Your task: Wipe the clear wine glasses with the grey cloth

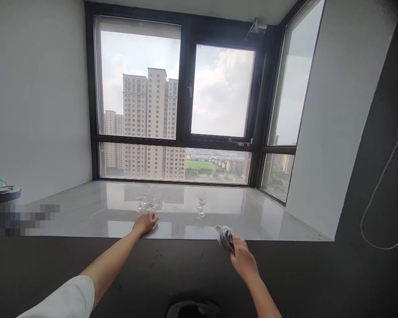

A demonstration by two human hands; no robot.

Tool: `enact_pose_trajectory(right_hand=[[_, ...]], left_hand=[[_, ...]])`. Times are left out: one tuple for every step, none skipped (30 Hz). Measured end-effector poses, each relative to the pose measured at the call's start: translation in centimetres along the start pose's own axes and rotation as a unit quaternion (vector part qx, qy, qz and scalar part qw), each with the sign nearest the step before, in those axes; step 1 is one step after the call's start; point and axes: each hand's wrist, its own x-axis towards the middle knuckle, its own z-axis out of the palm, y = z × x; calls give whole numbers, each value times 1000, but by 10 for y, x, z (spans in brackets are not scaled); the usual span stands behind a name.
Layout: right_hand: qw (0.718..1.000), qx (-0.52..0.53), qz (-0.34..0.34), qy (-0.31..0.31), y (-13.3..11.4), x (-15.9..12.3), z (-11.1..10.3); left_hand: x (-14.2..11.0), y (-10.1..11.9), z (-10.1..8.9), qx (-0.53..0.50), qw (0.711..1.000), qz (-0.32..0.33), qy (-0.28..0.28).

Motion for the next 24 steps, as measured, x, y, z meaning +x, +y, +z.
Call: enact_pose_trajectory(right_hand=[[1000,0,0,0,0,0,0],[1000,-1,1,0,0,0,0],[1000,-1,2,-1,0,0,0],[1000,-2,2,-1,0,0,0],[1000,-2,2,-2,0,0,0],[1000,-2,1,-2,0,0,0],[1000,-2,0,-3,0,0,0],[1000,-3,0,-3,0,0,0],[1000,-3,0,-4,0,0,0],[1000,-3,2,-4,0,0,0],[1000,-3,3,-4,0,0,1],[1000,-3,3,-5,0,0,1],[1000,-2,3,-5,0,0,1],[1000,-2,3,-5,0,0,1],[1000,-1,2,-4,0,0,2],[1000,0,1,-3,0,0,2],[1000,0,0,-1,0,0,2],[1000,1,-1,1,0,0,2],[1000,1,-1,3,0,1,2],[1000,1,-1,4,0,1,2],[1000,1,0,5,-1,1,2],[1000,2,1,5,-1,2,2],[1000,1,2,5,-1,2,2],[1000,1,2,4,-1,2,2]], left_hand=[[0,0,0,-1,1000,0,0],[0,0,0,-2,1000,1,0],[0,0,0,-2,1000,1,0],[0,0,0,-3,1000,1,0],[0,0,0,-4,1000,1,0],[0,0,0,-4,1000,1,0],[0,0,-1,-5,1000,1,0],[0,0,-1,-5,1000,0,0],[0,0,-1,-6,1000,-1,0],[-1,0,-1,-6,1000,-2,-1],[-1,0,-1,-6,1000,-2,-1],[-1,0,-1,-6,1000,-3,-1],[-1,0,-1,-6,1000,-3,-2],[-1,0,-1,-6,1000,-3,-2],[-1,0,-2,-6,1000,-3,-2],[-2,1,-2,-6,1000,-3,-2],[-2,1,-2,-6,1000,-2,-2],[-2,1,-3,-6,1000,-2,-2],[-2,2,-3,-6,1000,-1,-2],[-3,2,-4,-5,1000,-1,-2],[-3,3,-4,-5,1000,-1,-2],[-3,3,-5,-5,1000,-1,-2],[-3,3,-5,-5,1000,-1,-2],[-4,4,-5,-4,1000,-1,-3]])
